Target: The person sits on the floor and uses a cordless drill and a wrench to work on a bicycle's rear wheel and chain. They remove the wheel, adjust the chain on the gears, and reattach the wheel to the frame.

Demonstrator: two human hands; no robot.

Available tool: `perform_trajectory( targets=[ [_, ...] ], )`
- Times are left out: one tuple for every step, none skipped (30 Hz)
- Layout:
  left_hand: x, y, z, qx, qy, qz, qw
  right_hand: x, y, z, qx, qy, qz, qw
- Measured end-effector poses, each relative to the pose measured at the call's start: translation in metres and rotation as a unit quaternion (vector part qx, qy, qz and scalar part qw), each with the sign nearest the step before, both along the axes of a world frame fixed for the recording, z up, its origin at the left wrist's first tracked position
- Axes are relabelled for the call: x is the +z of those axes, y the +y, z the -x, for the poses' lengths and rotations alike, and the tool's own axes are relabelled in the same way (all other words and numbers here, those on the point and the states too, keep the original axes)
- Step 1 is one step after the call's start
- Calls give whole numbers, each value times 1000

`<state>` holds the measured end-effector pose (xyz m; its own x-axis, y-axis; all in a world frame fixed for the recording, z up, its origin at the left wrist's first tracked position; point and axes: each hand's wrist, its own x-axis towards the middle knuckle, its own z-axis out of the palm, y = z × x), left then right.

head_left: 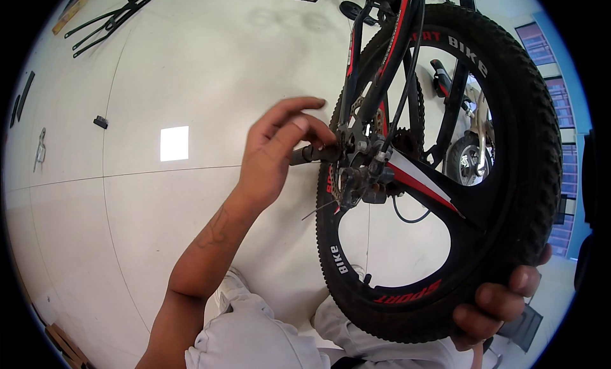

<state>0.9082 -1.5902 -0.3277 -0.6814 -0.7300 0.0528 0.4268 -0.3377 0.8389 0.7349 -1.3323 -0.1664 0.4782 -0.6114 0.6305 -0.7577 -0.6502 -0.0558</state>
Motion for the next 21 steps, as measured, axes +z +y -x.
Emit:
perform_trajectory(
  targets=[
    [1,-2,0,23,3,6,1000,1,6,0,-6,2,1,1000],
    [1,-2,4,63,-87,22,994,3,11,0,-10,4,3,1000],
    [1,0,4,33,-108,29,993,4,13,3,-14,6,5,1000],
    [2,3,3,2,-129,37,991,7,20,11,-18,8,7,1000],
    [2,5,3,-31,-149,45,987,6,17,10,-24,10,8,1000],
    [-2,6,1,-35,-109,42,993,10,22,14,-30,12,10,999],
    [-2,4,1,-9,-65,34,997,7,18,11,-36,15,11,999],
    [-3,0,0,17,-21,26,999,1,0,-4,-41,16,12,999],
    [-4,-1,0,44,22,17,999,3,6,2,-47,17,13,999],
    [-4,0,0,26,-30,32,999,3,9,1,-53,19,14,998],
    [-3,0,1,9,-83,49,995,3,6,0,-57,21,16,998],
    [-2,0,2,-7,-135,65,989,6,4,7,-61,23,18,998],
    [-1,0,3,-23,-186,81,979,4,-3,2,-65,25,21,997],
    [4,4,2,-55,-139,54,987,3,-4,-4,-71,28,22,997],
    [4,3,2,-32,-77,46,995,2,-5,-5,-77,31,24,996],
    [3,2,2,-10,-14,37,999,3,-5,-2,-83,33,25,996],
    [2,1,1,13,49,28,998,3,-7,-5,-88,35,27,995],
    [-3,-4,0,55,30,48,997,4,-7,-7,-94,37,29,994],
    [-2,-3,-4,108,-47,47,992,1,-16,-13,-99,39,31,994],
    [-11,-4,-8,140,-113,33,983,2,-19,-15,-102,42,34,993],
    [-26,-2,-13,172,-181,24,968,-2,-33,-16,-105,39,41,993]
  ],
)
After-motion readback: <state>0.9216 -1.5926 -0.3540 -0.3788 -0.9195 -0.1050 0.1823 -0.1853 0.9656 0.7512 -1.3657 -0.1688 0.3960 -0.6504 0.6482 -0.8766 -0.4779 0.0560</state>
